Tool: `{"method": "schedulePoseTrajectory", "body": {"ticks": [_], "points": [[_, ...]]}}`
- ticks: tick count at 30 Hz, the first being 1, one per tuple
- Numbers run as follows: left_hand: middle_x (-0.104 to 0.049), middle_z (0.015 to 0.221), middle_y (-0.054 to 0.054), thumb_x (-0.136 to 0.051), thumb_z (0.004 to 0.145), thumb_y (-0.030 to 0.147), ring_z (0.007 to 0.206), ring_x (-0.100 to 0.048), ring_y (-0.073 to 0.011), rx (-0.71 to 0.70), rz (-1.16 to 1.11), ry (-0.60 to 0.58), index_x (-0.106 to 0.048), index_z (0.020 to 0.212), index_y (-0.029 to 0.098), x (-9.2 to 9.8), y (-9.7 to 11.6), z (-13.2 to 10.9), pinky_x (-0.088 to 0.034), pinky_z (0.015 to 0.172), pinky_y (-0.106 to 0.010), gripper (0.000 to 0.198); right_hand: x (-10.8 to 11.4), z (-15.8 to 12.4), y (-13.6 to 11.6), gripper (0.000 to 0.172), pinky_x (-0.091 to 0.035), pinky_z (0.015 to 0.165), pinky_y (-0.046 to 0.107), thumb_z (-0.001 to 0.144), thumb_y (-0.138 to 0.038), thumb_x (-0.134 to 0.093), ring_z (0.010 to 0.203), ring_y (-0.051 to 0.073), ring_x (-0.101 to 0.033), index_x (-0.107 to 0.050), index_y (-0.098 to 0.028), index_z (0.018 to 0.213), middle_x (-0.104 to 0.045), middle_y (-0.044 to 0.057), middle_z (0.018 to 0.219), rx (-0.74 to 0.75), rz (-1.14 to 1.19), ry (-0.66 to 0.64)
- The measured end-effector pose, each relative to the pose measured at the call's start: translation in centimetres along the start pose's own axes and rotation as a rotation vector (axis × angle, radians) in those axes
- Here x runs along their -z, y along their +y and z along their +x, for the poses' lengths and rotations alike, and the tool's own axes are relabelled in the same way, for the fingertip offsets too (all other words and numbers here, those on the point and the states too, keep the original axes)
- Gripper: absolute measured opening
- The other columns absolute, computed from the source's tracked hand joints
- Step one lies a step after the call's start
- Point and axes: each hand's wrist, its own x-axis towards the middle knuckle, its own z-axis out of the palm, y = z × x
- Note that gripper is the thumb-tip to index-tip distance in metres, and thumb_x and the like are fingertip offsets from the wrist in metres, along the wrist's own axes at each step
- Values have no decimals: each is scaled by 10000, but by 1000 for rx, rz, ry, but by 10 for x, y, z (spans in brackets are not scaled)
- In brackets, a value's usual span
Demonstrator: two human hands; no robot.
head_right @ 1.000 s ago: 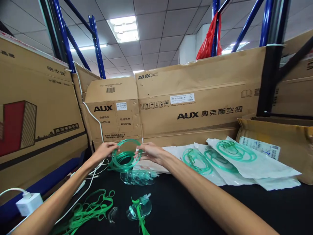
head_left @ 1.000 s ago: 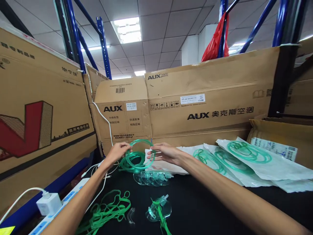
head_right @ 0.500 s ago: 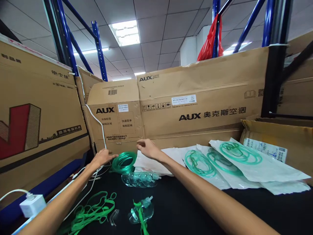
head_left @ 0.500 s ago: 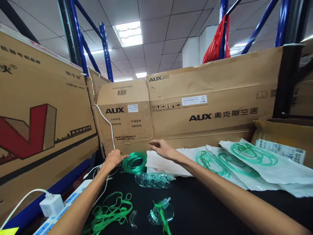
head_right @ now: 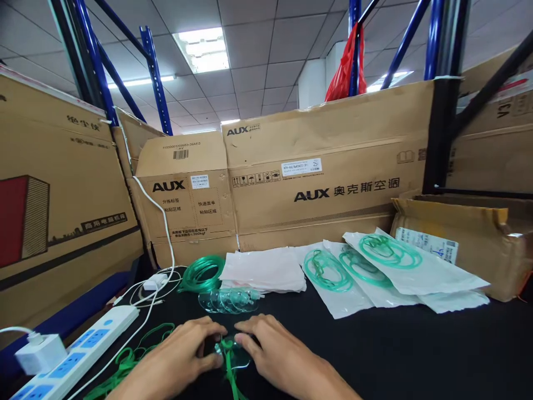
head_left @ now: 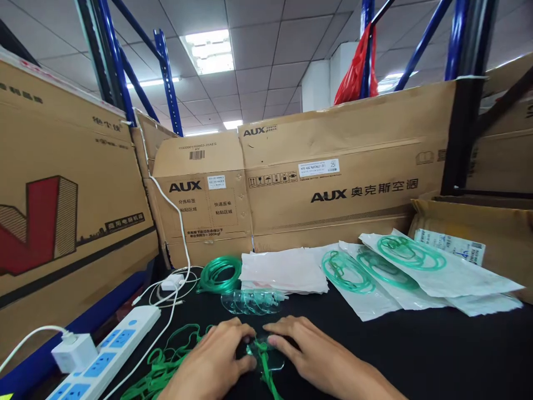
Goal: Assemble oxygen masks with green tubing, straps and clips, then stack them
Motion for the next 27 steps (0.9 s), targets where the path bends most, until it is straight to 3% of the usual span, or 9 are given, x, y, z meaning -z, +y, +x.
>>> {"method": "schedulePoseTrajectory", "body": {"ticks": [2, 4, 8, 12, 14, 16, 22, 24, 27], "points": [[-706, 1138, -43, -588, 932, 233, 1080, -652, -228, -106, -5, 54, -733, 1114, 283, -7, 3, 8, -484, 974, -318, 237, 1, -5, -1, 445, -396, 1149, 447, 999, -466, -523, 1331, 308, -554, -665, -232, 1350, -671, 109, 1359, -76, 43, 36], [-698, 1070, -35, -478, 994, 182, 1014, -672, -191, -259, -66, 153, -727, 1067, 268, -11, 11, 16, -505, 929, -279, 273, 2, -9, -3, 492, -432, 1111, 441, 972, -503, -557, 1294, 325, -580, -669, -208, 1349, -683, 125, 1330, -142, 142, 70], [-650, 1141, -50, -425, 1028, 148, 961, -677, -160, -548, -178, 412, -689, 1135, 265, -20, 29, 22, -528, 867, -244, 308, 2, -12, -8, 538, -534, 909, 376, 917, -597, -634, 1041, 299, -691, -723, -176, 1240, -758, 95, 1048, -101, 565, 23], [-628, 966, -36, -520, 1025, 301, 718, -611, -131, -356, -374, 665, -647, 1025, 217, -31, 44, 20, -508, 679, -222, 153, 8, -12, -8, 462, -511, 822, 334, 879, -576, -716, 921, 237, -672, -718, -182, 1119, -718, 59, 965, -54, 759, 167], [-589, 785, 7, -555, 1006, 385, 653, -549, -133, -254, -435, 615, -655, 969, 217, -35, 48, 19, -466, 643, -224, 199, 14, -13, -7, 417, -499, 826, 322, 892, -564, -712, 910, 211, -656, -689, -197, 1089, -700, 48, 984, -51, 775, 217], [-563, 687, 30, -566, 987, 436, 601, -488, -129, -237, -480, 462, -693, 983, 227, -38, 50, 19, -418, 608, -223, 244, 20, -15, -6, 394, -498, 829, 310, 911, -573, -687, 913, 195, -650, -654, -210, 1062, -688, 39, 1004, -35, 798, 208], [-645, 854, -4, -611, 918, 363, 592, -453, -93, -277, -644, 146, -699, 1085, 209, -45, 44, 26, -344, 545, -194, 244, 23, -18, -7, 418, -513, 842, 286, 858, -566, -746, 957, 198, -668, -594, -225, 1046, -666, 11, 958, -75, 747, 230], [-577, 782, 9, -611, 894, 296, 574, -436, -93, -318, -524, 153, -735, 953, 204, -43, 42, 26, -334, 532, -198, 166, 25, -19, -9, 435, -527, 852, 305, 841, -568, -751, 974, 227, -683, -612, -217, 1057, -681, 23, 947, -103, 685, 212], [-565, 815, -6, -548, 899, 177, 647, -514, -115, -353, -295, 318, -752, 865, 225, -34, 36, 22, -389, 596, -210, 212, 39, -25, -13, 442, -544, 842, 315, 854, -590, -703, 977, 249, -696, -646, -217, 1084, -718, 47, 992, -148, 547, 276]]}}
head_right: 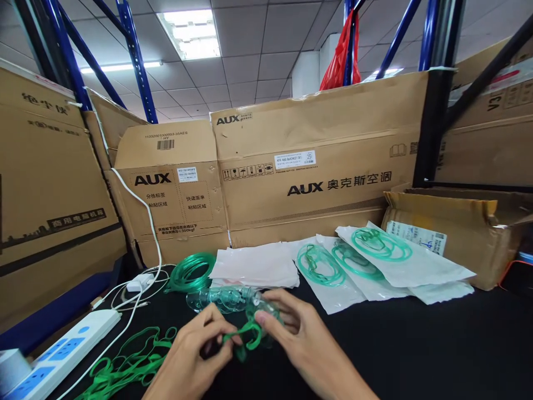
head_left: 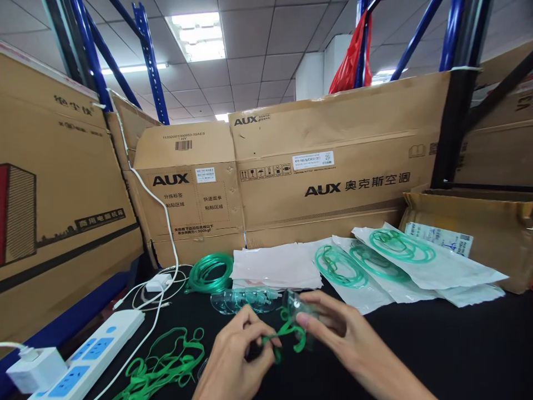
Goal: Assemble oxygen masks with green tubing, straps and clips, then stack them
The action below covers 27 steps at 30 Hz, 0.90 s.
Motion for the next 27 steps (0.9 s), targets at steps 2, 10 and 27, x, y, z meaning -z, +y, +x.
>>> {"method": "schedulePoseTrajectory", "body": {"ticks": [2, 10, 27], "points": [[-578, 869, -16, -518, 922, 152, 711, -560, -132, -32, 98, 138, -743, 911, 237, 10, -2, -1, -427, 646, -220, 241, 13, -3, -9, 464, -560, 807, 318, 837, -625, -688, 926, 256, -705, -676, -223, 1068, -738, 52, 979, 3, -114, 115], [-540, 1001, -27, -602, 888, 221, 704, -546, -146, 9, 158, 184, -690, 1104, 279, 25, 2, -1, -503, 648, -258, 240, 45, -11, -29, 499, -609, 802, 356, 773, -669, -715, 902, 293, -737, -747, -253, 1047, -784, 52, 963, 58, -288, 385], [-650, 926, -8, -583, 1001, 281, 718, -523, -135, -44, -103, -45, -660, 892, 221, 6, 22, -1, -439, 684, -232, 146, 9, -9, -12, 438, -553, 770, 323, 861, -570, -700, 879, 245, -682, -734, -270, 1179, -756, 27, 1014, 40, -314, 84]]}}
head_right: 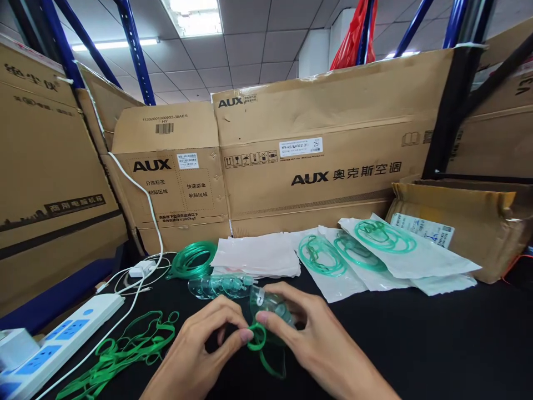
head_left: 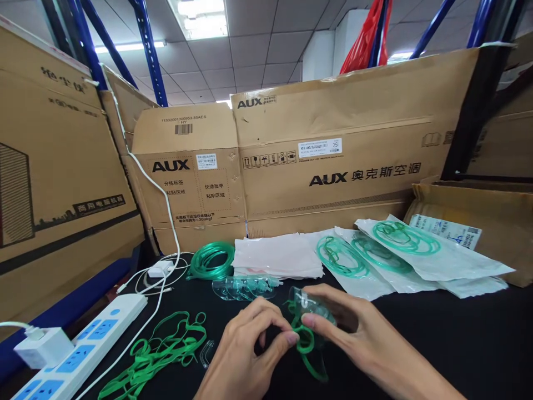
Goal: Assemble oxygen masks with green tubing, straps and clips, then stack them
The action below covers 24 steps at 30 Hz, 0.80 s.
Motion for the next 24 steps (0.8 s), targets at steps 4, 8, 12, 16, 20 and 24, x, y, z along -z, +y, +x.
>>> {"method": "schedulePoseTrajectory", "body": {"ticks": [4, 8, 12, 16, 20, 24], "points": [[-644, 913, -2, -553, 1007, 284, 773, -546, -152, 120, 70, 8, -618, 840, 225, 16, -3, -1, -425, 712, -250, 189, 28, 0, -6, 529, -545, 648, 347, 840, -649, -653, 656, 235, -648, -710, -247, 1180, -704, 18, 753, -57, -27, 189], [-672, 1061, -7, -595, 987, 325, 876, -612, -163, 128, 39, -52, -693, 913, 256, 18, -4, -2, -462, 741, -240, 141, 34, -1, -6, 543, -554, 659, 348, 816, -664, -666, 712, 248, -661, -696, -245, 1160, -709, 25, 796, -75, -27, 161], [-648, 1217, -14, -680, 936, 370, 761, -567, -142, 142, 65, 30, -680, 1223, 314, 0, 0, -2, -499, 774, -261, 293, 10, -1, -2, 407, -561, 816, 328, 867, -567, -687, 938, 252, -685, -708, -268, 1142, -741, 29, 1037, -37, 53, -1], [-680, 944, -2, -612, 973, 281, 721, -559, -145, 148, 113, 29, -712, 938, 238, -14, 2, 0, -441, 673, -244, 115, -11, -3, 1, 381, -560, 841, 311, 886, -510, -705, 951, 229, -682, -696, -281, 1190, -725, 17, 1097, -26, 124, -111], [-669, 887, 0, -534, 1019, 259, 772, -591, -148, 134, 94, -1, -695, 869, 226, -11, 2, -1, -426, 685, -243, 222, -7, -3, 1, 415, -566, 813, 321, 868, -536, -713, 910, 234, -682, -696, -262, 1179, -726, 29, 1048, -37, 143, -119], [-653, 860, -1, -510, 1034, 302, 755, -565, -154, 178, 132, -25, -688, 850, 226, -2, 1, -2, -424, 708, -263, 267, 21, 3, 2, 466, -550, 735, 339, 843, -617, -691, 744, 222, -656, -700, -229, 1101, -702, 26, 849, -34, 51, 79]]}}
